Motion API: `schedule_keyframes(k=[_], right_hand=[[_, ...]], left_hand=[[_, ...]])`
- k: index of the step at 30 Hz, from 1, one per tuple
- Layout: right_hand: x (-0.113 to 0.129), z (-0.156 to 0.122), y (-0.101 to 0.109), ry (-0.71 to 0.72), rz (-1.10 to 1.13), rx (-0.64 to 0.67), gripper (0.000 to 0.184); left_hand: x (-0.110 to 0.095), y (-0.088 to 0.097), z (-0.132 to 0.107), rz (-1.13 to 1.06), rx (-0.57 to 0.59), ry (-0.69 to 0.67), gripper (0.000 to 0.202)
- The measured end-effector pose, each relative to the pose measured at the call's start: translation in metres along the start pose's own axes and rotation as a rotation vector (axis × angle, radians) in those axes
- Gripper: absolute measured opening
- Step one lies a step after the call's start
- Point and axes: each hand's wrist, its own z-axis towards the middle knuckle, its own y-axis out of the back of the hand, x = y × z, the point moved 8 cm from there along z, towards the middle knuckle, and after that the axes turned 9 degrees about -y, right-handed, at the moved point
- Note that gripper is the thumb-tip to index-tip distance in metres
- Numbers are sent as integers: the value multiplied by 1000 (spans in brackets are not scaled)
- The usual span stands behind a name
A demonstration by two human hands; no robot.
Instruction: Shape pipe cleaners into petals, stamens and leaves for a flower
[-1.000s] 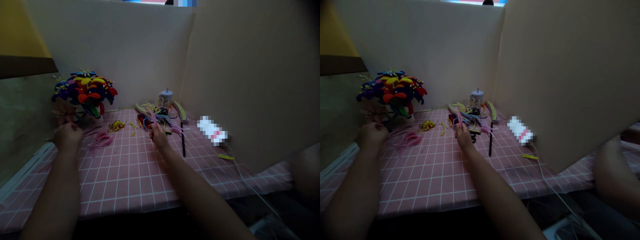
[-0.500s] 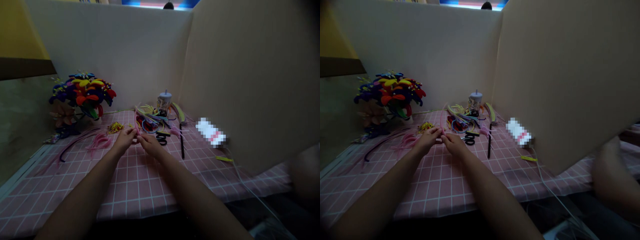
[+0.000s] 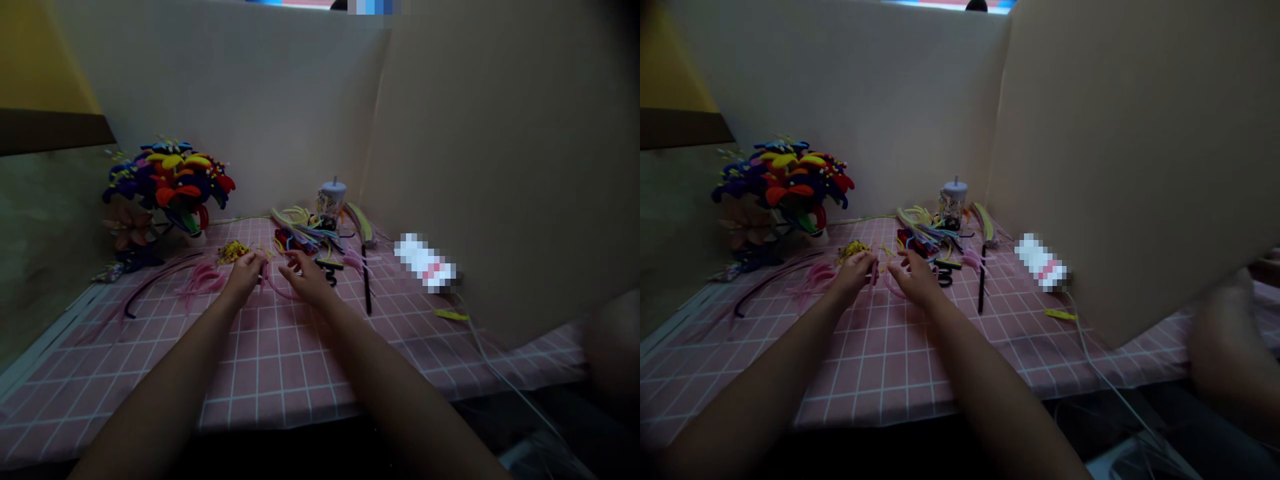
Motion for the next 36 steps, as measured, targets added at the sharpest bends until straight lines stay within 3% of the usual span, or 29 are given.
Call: schedule_keyframes(k=[4, 9, 17, 23, 26, 30, 33, 36], right_hand=[[10, -5, -4, 9, 264, 97, 47], [16, -7, -15, 4, 402, 234, 39], [19, -10, -10, 8, 392, 213, 41], [13, -5, 6, -122, 697, 74, 37], [9, -2, 13, -179, 783, 37, 36], [7, -3, 11, -224, 826, 71, 36], [8, -5, 6, -238, 866, 112, 34], [9, -6, 4, -248, 925, 158, 30]], left_hand=[[-8, -11, -5, 53, 56, -51, 25], [-14, -20, -10, 82, 157, -79, 25], [-12, -21, -13, -44, 186, 6, 24], [-24, -17, -13, -70, 150, -126, 25], [-40, -15, -16, 133, 149, -323, 42], [-60, -28, -28, 635, 286, -688, 83], [-54, -30, -28, 804, 362, -743, 86], [-46, -29, -24, 802, 391, -705, 78]])
